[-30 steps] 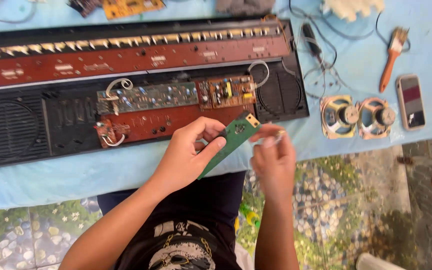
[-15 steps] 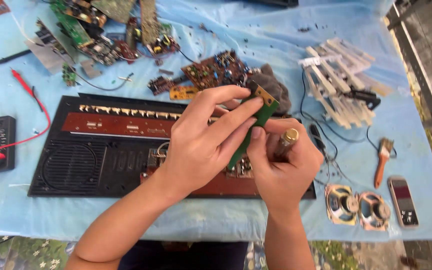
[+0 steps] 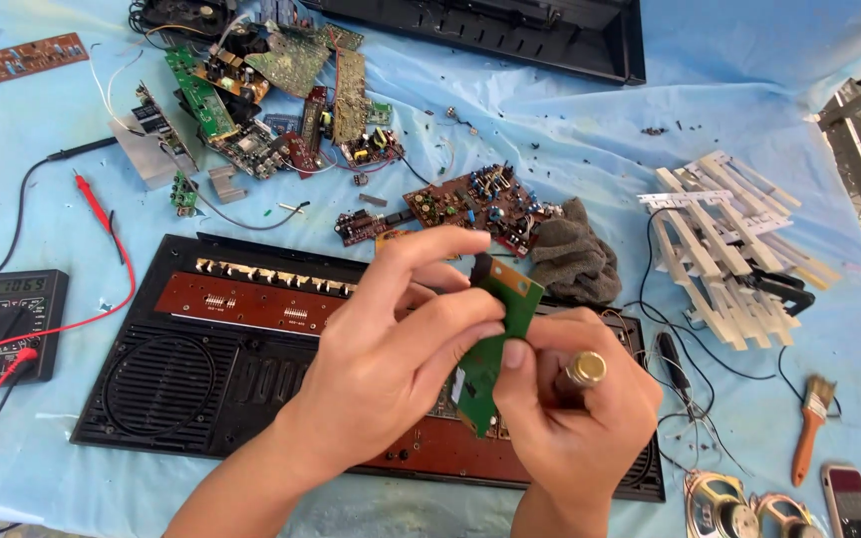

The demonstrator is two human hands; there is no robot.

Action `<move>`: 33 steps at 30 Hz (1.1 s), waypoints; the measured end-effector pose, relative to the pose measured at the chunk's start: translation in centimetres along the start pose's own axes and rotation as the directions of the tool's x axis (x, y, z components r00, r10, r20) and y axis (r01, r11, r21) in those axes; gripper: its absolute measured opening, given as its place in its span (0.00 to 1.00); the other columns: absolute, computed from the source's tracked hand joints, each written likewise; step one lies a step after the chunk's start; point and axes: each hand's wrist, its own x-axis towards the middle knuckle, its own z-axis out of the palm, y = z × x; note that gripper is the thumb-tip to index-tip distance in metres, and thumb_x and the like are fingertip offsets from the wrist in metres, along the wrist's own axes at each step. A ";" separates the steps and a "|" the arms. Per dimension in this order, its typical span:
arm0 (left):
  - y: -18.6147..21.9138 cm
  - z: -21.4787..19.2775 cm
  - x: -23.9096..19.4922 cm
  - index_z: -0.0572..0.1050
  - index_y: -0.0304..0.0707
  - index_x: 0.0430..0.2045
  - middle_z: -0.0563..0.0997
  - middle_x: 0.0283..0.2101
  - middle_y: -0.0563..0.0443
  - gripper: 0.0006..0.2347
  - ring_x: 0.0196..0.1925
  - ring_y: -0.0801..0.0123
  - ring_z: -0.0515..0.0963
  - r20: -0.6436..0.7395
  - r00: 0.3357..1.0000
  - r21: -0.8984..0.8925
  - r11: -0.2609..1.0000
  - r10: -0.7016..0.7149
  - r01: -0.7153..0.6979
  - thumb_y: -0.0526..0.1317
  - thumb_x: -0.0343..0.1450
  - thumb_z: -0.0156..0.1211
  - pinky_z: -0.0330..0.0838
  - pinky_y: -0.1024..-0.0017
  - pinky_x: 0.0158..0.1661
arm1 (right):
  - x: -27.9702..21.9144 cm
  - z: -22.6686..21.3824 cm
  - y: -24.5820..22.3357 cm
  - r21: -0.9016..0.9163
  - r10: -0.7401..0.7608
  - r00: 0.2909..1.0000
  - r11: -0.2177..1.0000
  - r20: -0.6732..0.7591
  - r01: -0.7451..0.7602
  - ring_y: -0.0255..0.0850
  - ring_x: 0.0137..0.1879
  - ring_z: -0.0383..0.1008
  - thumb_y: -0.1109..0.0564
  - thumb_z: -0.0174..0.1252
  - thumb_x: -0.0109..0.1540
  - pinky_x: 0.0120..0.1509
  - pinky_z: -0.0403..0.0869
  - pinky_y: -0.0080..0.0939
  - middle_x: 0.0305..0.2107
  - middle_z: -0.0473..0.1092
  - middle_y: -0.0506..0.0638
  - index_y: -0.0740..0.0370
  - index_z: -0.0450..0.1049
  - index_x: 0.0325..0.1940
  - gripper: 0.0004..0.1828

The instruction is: The person uses a screwdriver to remove a component from a green circuit board held over a disassembled stereo chassis. They then use a soldering iron to work on the board's surface and continue using the screwdriver to adjust parts on the board.

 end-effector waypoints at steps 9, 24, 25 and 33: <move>-1.1 1.6 0.2 0.73 0.35 0.39 0.64 0.57 0.36 0.02 0.42 0.56 0.74 0.037 0.998 -0.047 0.998 -0.049 0.051 0.31 0.78 0.51 0.74 0.64 0.47 | -0.4 -0.1 1.6 -0.016 0.060 0.998 0.998 -0.013 -0.061 0.35 0.23 0.55 0.61 0.57 0.63 0.29 0.58 0.31 0.14 0.57 0.45 0.64 0.70 0.31 0.06; -2.4 4.0 -1.0 0.73 0.35 0.49 0.66 0.63 0.32 0.06 0.43 0.57 0.79 -0.079 0.992 -0.073 0.992 0.099 -0.105 0.30 0.79 0.56 0.78 0.67 0.46 | -0.6 -1.3 1.9 0.021 0.146 0.988 0.989 -0.057 -0.145 0.31 0.21 0.51 0.57 0.57 0.63 0.26 0.50 0.30 0.16 0.58 0.44 0.62 0.70 0.30 0.09; -2.5 3.9 -1.2 0.73 0.35 0.49 0.66 0.63 0.32 0.06 0.43 0.57 0.79 -0.078 0.992 -0.073 0.992 0.098 -0.103 0.30 0.79 0.56 0.78 0.67 0.46 | -0.6 -1.2 1.9 0.021 0.148 0.987 0.989 -0.057 -0.147 0.31 0.21 0.51 0.57 0.57 0.63 0.26 0.50 0.30 0.16 0.58 0.44 0.62 0.70 0.30 0.09; -2.5 3.6 -0.7 0.77 0.36 0.42 0.66 0.60 0.35 0.05 0.37 0.61 0.73 -0.051 0.993 -0.065 0.992 0.103 -0.106 0.29 0.78 0.54 0.75 0.69 0.42 | -0.6 -0.8 1.9 0.051 0.064 0.995 0.997 -0.076 -0.060 0.37 0.23 0.55 0.56 0.55 0.64 0.33 0.61 0.35 0.17 0.60 0.46 0.66 0.71 0.32 0.10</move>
